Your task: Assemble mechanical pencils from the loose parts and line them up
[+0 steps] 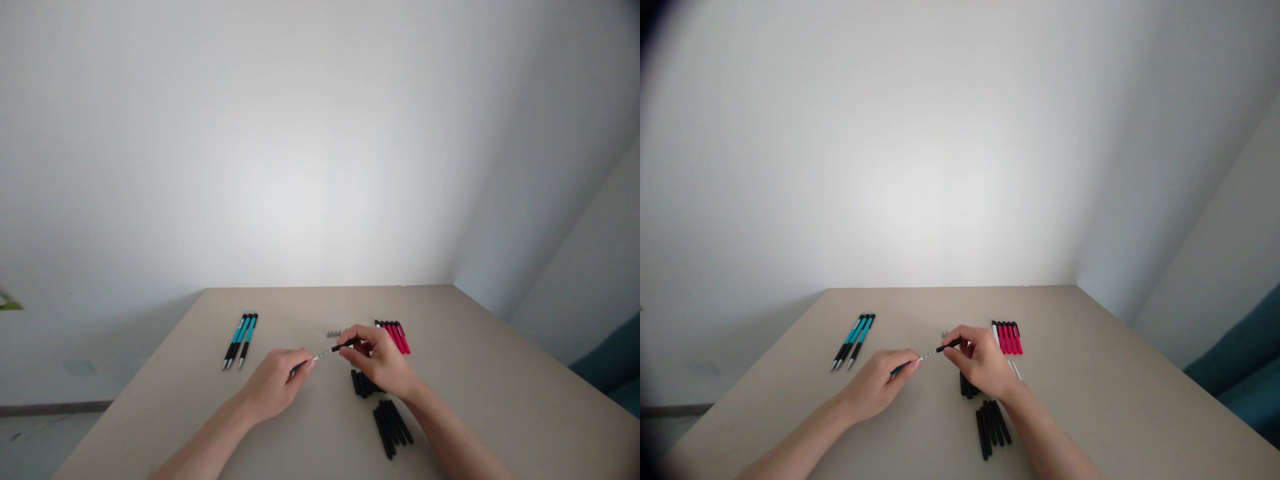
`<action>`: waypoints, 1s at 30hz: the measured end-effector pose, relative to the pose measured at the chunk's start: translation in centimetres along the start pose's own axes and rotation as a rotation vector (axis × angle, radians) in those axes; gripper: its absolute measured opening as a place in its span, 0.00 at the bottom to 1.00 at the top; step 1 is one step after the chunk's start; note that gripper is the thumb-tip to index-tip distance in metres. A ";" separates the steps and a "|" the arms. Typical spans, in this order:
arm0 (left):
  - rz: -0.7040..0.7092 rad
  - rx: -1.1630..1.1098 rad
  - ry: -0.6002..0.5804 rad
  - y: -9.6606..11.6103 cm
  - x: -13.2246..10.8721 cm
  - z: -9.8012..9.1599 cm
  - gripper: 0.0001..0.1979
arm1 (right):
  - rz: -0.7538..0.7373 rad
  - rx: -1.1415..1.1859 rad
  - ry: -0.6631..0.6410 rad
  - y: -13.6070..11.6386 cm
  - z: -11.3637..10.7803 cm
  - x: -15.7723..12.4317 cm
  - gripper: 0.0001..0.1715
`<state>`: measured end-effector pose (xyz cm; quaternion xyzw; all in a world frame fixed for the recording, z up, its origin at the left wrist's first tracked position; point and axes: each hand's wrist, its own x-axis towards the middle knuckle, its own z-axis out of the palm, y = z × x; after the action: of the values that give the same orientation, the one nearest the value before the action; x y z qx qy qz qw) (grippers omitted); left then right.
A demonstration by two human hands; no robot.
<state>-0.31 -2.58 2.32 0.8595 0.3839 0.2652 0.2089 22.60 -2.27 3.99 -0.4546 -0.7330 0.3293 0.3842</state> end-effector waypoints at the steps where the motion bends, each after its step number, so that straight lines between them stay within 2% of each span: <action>1: 0.000 -0.002 0.001 0.0 0.0 0.0 0.18 | -0.005 -0.004 -0.004 0.0 0.1 0.0 0.11; 22: 0.001 0.013 -0.023 0.2 0.2 0.1 0.17 | -0.070 -0.085 0.040 -0.2 0.3 -0.3 0.10; 24: -0.004 0.009 -0.021 0.1 0.2 0.1 0.17 | -0.083 -0.076 0.157 -0.2 -0.3 -0.3 0.11; 28: -0.005 -0.008 0.012 0.1 0.2 0.0 0.16 | -0.050 0.111 0.684 0.6 -2.6 -0.2 0.12; 30: -0.003 -0.021 0.017 0.1 0.1 0.0 0.16 | -0.014 0.233 0.851 1.1 -3.5 0.1 0.13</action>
<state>-0.19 -2.53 2.41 0.8545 0.3841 0.2760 0.2148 26.02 -1.28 4.75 -0.4983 -0.4706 0.1907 0.7028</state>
